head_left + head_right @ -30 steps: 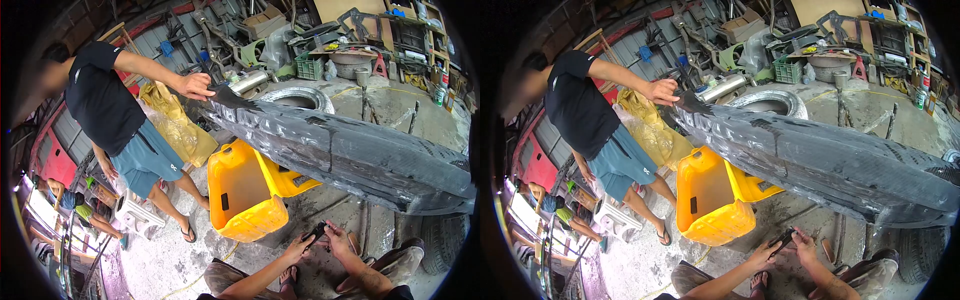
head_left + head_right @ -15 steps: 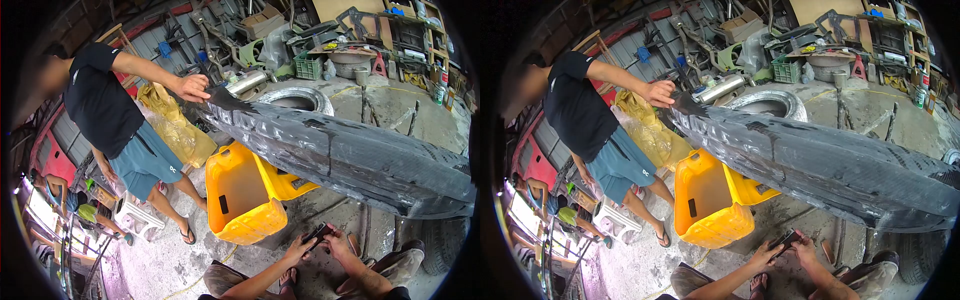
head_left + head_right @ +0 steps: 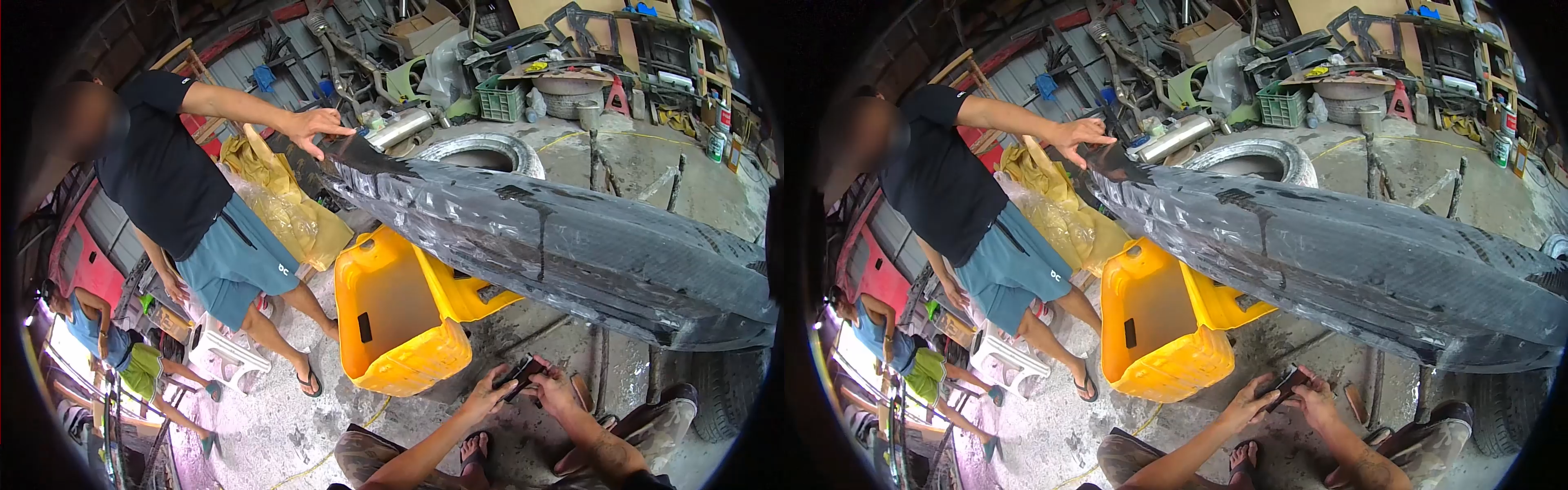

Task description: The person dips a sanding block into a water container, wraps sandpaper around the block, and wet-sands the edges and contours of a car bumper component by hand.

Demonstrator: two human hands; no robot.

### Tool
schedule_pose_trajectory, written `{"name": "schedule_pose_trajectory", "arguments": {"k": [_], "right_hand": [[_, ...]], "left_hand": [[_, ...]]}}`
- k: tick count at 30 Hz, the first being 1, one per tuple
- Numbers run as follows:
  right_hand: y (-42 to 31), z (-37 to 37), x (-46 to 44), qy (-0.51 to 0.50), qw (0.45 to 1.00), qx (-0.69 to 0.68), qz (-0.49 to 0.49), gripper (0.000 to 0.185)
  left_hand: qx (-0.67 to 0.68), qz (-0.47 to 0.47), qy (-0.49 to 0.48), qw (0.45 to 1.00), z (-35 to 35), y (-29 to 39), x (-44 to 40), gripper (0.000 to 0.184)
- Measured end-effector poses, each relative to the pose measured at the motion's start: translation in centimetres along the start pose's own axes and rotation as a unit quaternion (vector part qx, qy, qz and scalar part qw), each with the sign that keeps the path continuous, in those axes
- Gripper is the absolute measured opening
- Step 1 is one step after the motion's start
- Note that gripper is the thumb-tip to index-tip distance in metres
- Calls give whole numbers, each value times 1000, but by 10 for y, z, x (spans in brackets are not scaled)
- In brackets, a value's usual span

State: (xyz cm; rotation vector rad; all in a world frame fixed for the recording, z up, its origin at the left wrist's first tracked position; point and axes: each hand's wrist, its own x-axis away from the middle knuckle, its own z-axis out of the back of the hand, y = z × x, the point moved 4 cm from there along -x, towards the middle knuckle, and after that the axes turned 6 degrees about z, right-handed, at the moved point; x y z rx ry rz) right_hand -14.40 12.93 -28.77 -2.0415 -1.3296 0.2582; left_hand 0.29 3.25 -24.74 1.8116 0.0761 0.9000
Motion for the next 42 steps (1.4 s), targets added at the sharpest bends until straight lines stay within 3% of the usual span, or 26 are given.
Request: {"name": "schedule_pose_trajectory", "arguments": {"k": [4, 8, 10, 11, 13, 16, 18, 20, 22, 27, 29, 30, 32, 33, 35, 37, 38, 40, 42], "right_hand": [[6, 2, 5, 64, 998, 21, 12, 56], [-1, 3, 7, 89, 987, 129, 23, 53], [-1, 0, 7, 94, 986, 134, 33, 51], [-1, 1, 7, 100, 984, 138, 42, 49], [13, 19, -3, 96, 985, 131, 59, 49], [18, 25, -5, 90, 984, 129, 79, 48], [14, 24, -6, 92, 983, 134, 82, 47], [9, 21, -3, 47, 982, 153, 103, 46], [-18, -6, 2, 78, 985, 156, 16, 54], [-47, -38, 7, 26, 986, 160, 33, 74], [-71, -51, 30, 39, 906, 416, 63, 79], [-76, -54, 43, 43, 905, 419, 66, 79], [-105, -53, 82, 2, 900, 395, 183, 81], [-127, -62, 114, 19, 909, 375, 182, 76], [-168, -61, 169, 46, 878, 382, 286, 63], [-213, -51, 227, 89, 871, 330, 353, 56], [-237, -45, 256, 101, 850, 309, 413, 52], [-287, -33, 298, 203, 795, 285, 495, 44], [-337, 2, 328, 268, 753, 181, 573, 48]], "left_hand": [[-121, -35, 75, 989, -10, 3, 6, 71], [-150, 3, 41, 988, -13, 7, 4, 69], [-233, -141, 70, 960, -12, 8, -4, 69], [-233, -141, 69, 960, -11, 2, -6, 69], [-338, -235, 85, 908, -26, 19, 13, 64], [-384, -197, 108, 895, -34, 13, 16, 56], [-390, -241, 127, 879, -39, 6, 8, 47], [-370, -356, 143, 846, -37, 4, 9, 42], [-352, -306, 142, 873, -31, 9, -2, 34], [-268, -338, 113, 895, -23, 26, -8, 30], [-262, -355, 125, 889, -21, 30, 5, 28], [-274, -358, 138, 882, -17, 28, 11, 29], [-283, -363, 169, 871, -5, 24, 24, 31], [-297, -323, 179, 880, -2, 26, 36, 31], [-332, -375, 185, 846, 14, 6, 21, 30], [-317, -351, 141, 870, 14, 0, 18, 29], [-272, -360, 94, 887, 28, -19, -11, 31], [-299, -382, 48, 873, 23, -17, -23, 31], [-267, -331, 48, 904, 7, -16, -8, 31]]}}
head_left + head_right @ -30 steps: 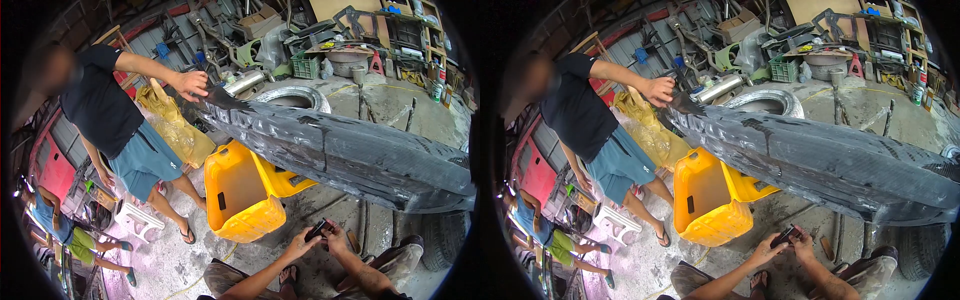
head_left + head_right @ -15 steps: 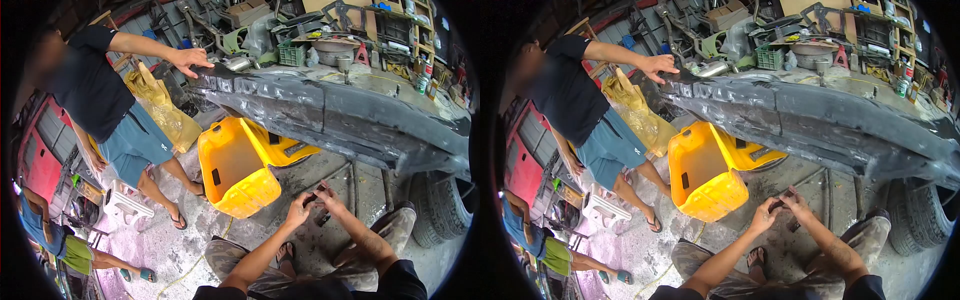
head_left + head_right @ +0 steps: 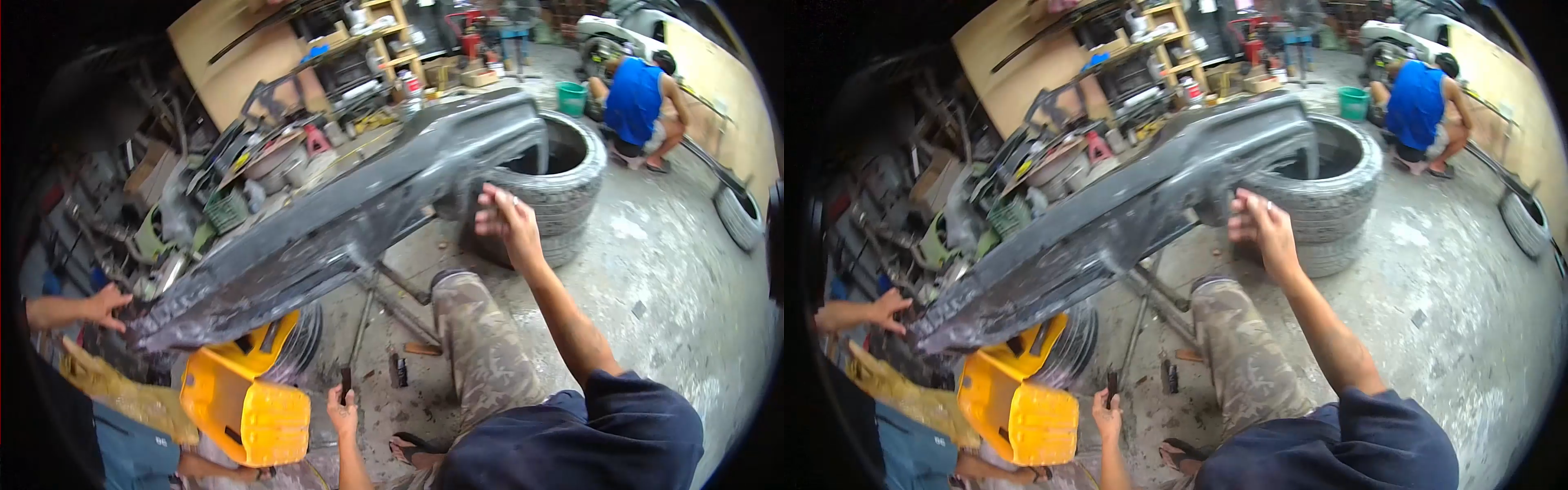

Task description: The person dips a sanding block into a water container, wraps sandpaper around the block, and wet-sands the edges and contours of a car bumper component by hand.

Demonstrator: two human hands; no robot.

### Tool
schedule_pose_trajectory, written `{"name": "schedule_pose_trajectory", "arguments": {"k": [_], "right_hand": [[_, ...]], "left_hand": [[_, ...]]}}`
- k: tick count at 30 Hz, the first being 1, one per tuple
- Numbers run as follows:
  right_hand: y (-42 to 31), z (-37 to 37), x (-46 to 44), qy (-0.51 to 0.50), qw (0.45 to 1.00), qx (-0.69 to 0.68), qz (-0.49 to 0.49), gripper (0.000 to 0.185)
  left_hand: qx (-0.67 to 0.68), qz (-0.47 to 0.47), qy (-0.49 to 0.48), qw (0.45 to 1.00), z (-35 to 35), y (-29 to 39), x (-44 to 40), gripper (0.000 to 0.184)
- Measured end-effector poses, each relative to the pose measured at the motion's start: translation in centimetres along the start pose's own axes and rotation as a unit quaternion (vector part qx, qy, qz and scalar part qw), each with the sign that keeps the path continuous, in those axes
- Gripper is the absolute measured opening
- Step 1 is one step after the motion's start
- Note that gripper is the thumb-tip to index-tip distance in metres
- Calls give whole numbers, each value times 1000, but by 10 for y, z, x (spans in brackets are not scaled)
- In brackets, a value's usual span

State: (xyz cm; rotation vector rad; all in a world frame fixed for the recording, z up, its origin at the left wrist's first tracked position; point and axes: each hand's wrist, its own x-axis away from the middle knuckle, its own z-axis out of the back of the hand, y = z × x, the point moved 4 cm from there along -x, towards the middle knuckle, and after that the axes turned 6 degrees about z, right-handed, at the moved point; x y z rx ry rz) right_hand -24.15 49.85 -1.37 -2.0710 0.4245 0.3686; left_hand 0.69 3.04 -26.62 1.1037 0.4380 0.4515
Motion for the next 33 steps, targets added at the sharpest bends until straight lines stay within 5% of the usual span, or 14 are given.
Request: {"name": "schedule_pose_trajectory", "arguments": {"k": [3, 9, 16, 20, 22, 23, 27, 30, 32, 33], "right_hand": [[-15, 64, -80, 90, 992, -93, 13, 54], [-27, 109, -174, 58, 997, 29, -35, 48], [-12, 179, -230, 157, 983, -81, -52, 43], [-14, 236, -266, 308, 950, 56, -7, 43], [2, 271, -284, 320, 941, 106, -15, 43], [17, 285, -291, 339, 935, 89, -57, 43], [44, 294, -295, 232, 960, 117, -107, 47], [50, 295, -300, 194, 965, 131, -119, 45], [50, 299, -302, 188, 964, 101, -162, 44], [48, 297, -301, 182, 967, 76, -158, 42]], "left_hand": [[-15, 11, -21, 1000, -9, 0, -14, 28], [-84, -4, -8, 996, -2, -27, -10, 29], [-120, -19, 7, 993, 3, -26, 2, 27], [-152, -1, -18, 988, 6, -27, -3, 25], [-234, -60, -9, 970, 9, -35, -5, 39], [-211, 0, -13, 977, 11, -38, 0, 25], [-237, 30, -37, 970, 21, -86, 6, 25], [-332, -46, -20, 942, 29, -102, 5, 28], [-267, 150, -21, 952, 19, -52, 15, 33], [-235, 106, -11, 966, 20, -56, 16, 36]]}}
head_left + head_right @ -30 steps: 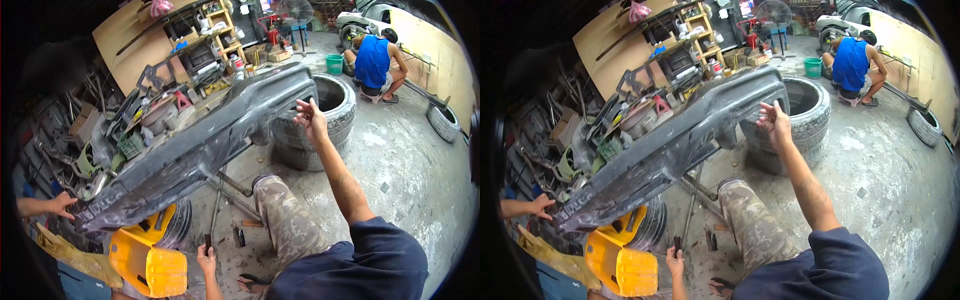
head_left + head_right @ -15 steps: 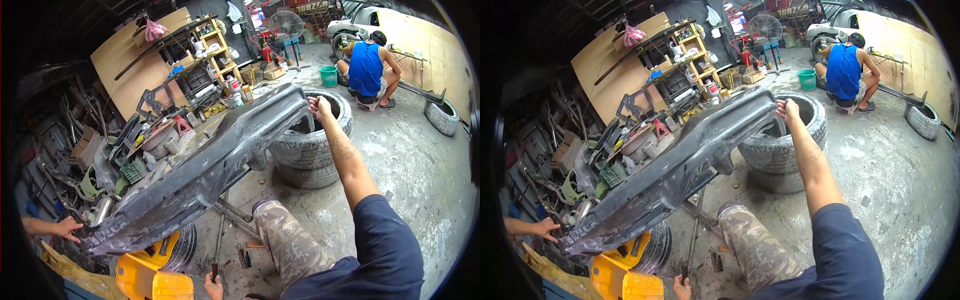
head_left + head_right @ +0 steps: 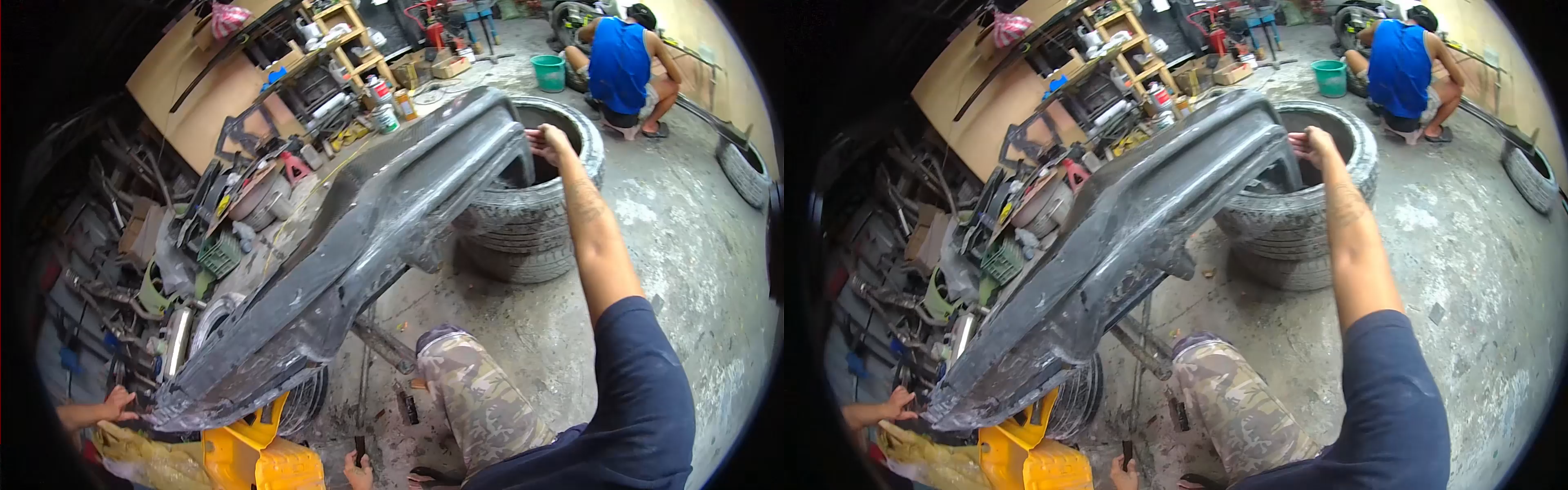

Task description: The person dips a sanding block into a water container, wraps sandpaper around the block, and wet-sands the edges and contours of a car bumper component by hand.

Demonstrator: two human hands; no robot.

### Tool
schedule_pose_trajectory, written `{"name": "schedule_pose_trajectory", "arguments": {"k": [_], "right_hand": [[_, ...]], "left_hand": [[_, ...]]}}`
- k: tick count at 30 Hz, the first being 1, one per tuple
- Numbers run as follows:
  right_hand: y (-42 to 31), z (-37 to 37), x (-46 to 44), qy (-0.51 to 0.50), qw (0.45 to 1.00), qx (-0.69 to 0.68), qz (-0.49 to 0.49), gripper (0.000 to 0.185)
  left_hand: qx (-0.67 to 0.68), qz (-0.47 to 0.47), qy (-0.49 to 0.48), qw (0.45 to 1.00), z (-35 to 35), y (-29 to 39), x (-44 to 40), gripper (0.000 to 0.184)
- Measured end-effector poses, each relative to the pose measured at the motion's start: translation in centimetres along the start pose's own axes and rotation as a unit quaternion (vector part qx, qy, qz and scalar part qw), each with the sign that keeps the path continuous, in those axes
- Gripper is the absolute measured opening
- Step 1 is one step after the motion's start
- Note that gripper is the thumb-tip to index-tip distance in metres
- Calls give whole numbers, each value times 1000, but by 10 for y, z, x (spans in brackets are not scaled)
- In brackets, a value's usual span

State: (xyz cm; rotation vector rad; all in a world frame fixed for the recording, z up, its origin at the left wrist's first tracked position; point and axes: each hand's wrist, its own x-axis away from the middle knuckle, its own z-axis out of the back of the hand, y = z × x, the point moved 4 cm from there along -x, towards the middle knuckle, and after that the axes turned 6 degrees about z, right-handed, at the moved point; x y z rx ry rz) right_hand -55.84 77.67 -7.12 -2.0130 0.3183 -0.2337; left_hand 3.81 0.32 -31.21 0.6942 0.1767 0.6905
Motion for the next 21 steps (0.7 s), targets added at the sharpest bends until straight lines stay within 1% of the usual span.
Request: {"name": "schedule_pose_trajectory", "arguments": {"k": [1, 2, 3, 4, 5, 6, 7, 8, 9, 10, 11, 12, 13, 14, 15, 16, 17, 18, 19, 20, 21], "right_hand": [[-4, 0, 4, -8, 1000, -22, 2, 40], [-5, 6, -4, -20, 985, -171, -10, 29], [-8, 12, -8, -29, 949, -314, -25, 18], [-20, 18, -6, -135, 922, -362, 11, 13], [-45, 16, 8, -244, 879, -408, 45, 9], [-77, 14, 28, -195, 930, -306, 48, 7], [-92, 23, 16, -167, 947, -272, 30, 7], [-97, 34, -5, -163, 943, -287, 32, 13], [-105, 29, -6, -191, 940, -278, 56, 21], [-109, 24, -4, -217, 949, -206, 95, 27], [-111, 6, 3, -366, 901, -218, 79, 31], [-110, -36, 74, -140, 960, -215, 110, 25], [-98, -63, 98, -338, 908, -209, 131, 26], [-72, -74, 113, -283, 930, -208, 110, 25], [-60, -120, 183, -445, 873, -147, 131, 24], [-34, -150, 225, -451, 876, -136, 102, 27], [-1, -178, 267, -449, 882, -81, 122, 31], [22, -210, 326, -406, 909, -81, 41, 33], [51, -230, 371, -410, 909, -70, -12, 33], [73, -255, 411, -493, 865, -59, -69, 34], [95, -277, 439, -567, 818, 25, -97, 33]], "left_hand": [[2, 7, 8, 1000, -2, -7, -2, 36], [-28, 8, 13, 999, -2, -4, -2, 35], [-59, 10, 17, 998, -3, -7, 0, 34], [-9, -42, 17, 999, -4, -19, -4, 31], [-17, -84, 22, 996, -3, -17, -2, 32], [-27, -119, 34, 992, 0, -5, 3, 33], [-12, -137, 47, 989, 1, 0, 6, 33], [3, -151, 64, 987, 2, 7, 8, 33], [28, -80, 50, 995, 8, 27, 15, 31], [13, -102, 71, 992, 5, 25, 11, 31], [32, -97, 74, 992, 8, 34, 12, 32], [49, -94, 75, 992, 13, 47, 9, 32], [81, -110, 92, 986, 24, 67, 9, 32], [109, -128, 108, 980, 37, 86, 11, 32], [123, -138, 115, 976, 61, 116, 19, 32], [127, -105, 118, 979, 82, 135, 25, 33], [127, -88, 146, 977, 112, 145, 33, 33], [150, -75, 147, 975, 137, 153, 42, 34], [173, -67, 143, 972, 159, 162, 46, 35], [153, -99, 195, 964, 191, 171, 54, 35], [131, -131, 245, 952, 225, 171, 61, 35]]}}
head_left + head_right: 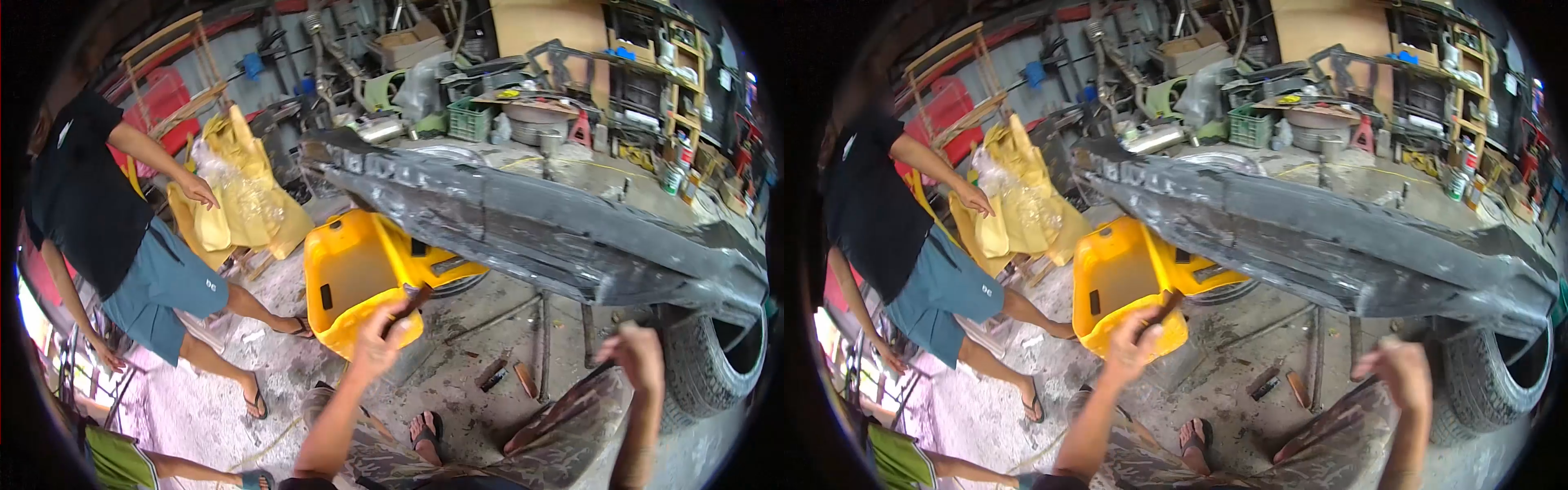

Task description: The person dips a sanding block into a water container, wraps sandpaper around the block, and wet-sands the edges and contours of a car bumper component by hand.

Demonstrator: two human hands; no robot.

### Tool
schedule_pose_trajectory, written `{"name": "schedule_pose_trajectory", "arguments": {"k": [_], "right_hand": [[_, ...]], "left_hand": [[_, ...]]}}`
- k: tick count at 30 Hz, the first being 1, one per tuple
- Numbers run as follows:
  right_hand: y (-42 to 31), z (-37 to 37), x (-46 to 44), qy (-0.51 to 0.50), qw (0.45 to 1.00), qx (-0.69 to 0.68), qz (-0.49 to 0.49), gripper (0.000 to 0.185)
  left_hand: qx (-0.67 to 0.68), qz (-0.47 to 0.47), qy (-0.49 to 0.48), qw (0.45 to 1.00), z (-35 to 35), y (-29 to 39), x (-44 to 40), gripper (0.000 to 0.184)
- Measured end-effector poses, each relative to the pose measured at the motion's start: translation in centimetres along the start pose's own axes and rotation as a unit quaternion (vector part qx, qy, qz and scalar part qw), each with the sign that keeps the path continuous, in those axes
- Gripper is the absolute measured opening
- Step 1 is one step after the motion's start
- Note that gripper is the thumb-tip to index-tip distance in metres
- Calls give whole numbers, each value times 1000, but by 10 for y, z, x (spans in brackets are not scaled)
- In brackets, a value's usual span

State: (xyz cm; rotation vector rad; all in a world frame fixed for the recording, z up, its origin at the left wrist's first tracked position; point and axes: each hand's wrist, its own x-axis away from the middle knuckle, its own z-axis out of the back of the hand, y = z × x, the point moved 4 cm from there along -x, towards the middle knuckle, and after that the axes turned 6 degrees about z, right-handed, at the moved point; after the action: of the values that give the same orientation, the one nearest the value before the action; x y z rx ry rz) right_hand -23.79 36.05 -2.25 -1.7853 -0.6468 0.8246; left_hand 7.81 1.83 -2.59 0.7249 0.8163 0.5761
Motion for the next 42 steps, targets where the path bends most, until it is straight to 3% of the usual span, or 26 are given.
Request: {"name": "schedule_pose_trajectory", "arguments": {"k": [2, 6, 8, 9, 11, 12, 14, 15, 16, 18, 22, 24, 26, 27, 30, 32, 35, 42], "right_hand": [[46, -59, -24, -40, 997, 35, -49, 33], [122, -116, -59, -130, 985, 49, -104, 35], [150, -128, -69, -149, 978, 69, -125, 35], [165, -127, -70, -144, 977, 60, -147, 34], [177, -120, -62, -110, 975, 39, -191, 32], [180, -113, -61, -98, 975, 42, -194, 32], [187, -98, -56, -68, 977, 53, -197, 32], [181, -98, -57, -63, 979, 58, -183, 34], [177, -102, -59, -64, 978, 56, -189, 34], [163, -111, -68, -83, 979, 142, -123, 38], [170, -129, -97, -158, 967, 192, -46, 44], [185, -130, -114, -133, 973, 169, -84, 47], [212, -130, -129, -91, 986, -2, -140, 52], [213, -134, -132, -86, 983, -41, -156, 55], [205, -160, -124, -93, 966, -164, -178, 59], [213, -169, -113, -90, 955, -223, -176, 58], [233, -161, -106, -71, 941, -294, -153, 55], [257, -151, -98, -29, 942, -271, -196, 60]], "left_hand": [[-32, -20, 26, 999, 53, -27, -31, 39], [-134, 84, -103, 982, 100, -99, -105, 34], [-244, -26, -197, 949, 93, -199, -140, 29], [-237, -26, -203, 950, 89, -208, -146, 29], [-352, 135, -295, 878, 67, -237, -156, 44], [-347, 130, -305, 878, 54, -239, -146, 44], [-475, 17, -195, 858, 40, -236, -117, 45], [-447, 77, -443, 773, 32, -243, -134, 42], [-446, 82, -447, 771, 36, -240, -141, 42], [-462, 152, -386, 784, 59, -226, -146, 38], [-409, 7, -147, 900, 101, -124, -146, 27], [-381, -43, -79, 920, 93, -40, -132, 22], [-379, -100, -61, 918, 71, 13, -116, 25], [-314, -98, -91, 940, 56, 26, -107, 25], [-196, -73, -186, 960, -21, 0, -63, 28], [-184, -75, -187, 962, -70, -13, -33, 30], [25, 177, -198, 964, -116, -52, -10, 35], [12, 155, -122, 980, -149, -67, 8, 41]]}}
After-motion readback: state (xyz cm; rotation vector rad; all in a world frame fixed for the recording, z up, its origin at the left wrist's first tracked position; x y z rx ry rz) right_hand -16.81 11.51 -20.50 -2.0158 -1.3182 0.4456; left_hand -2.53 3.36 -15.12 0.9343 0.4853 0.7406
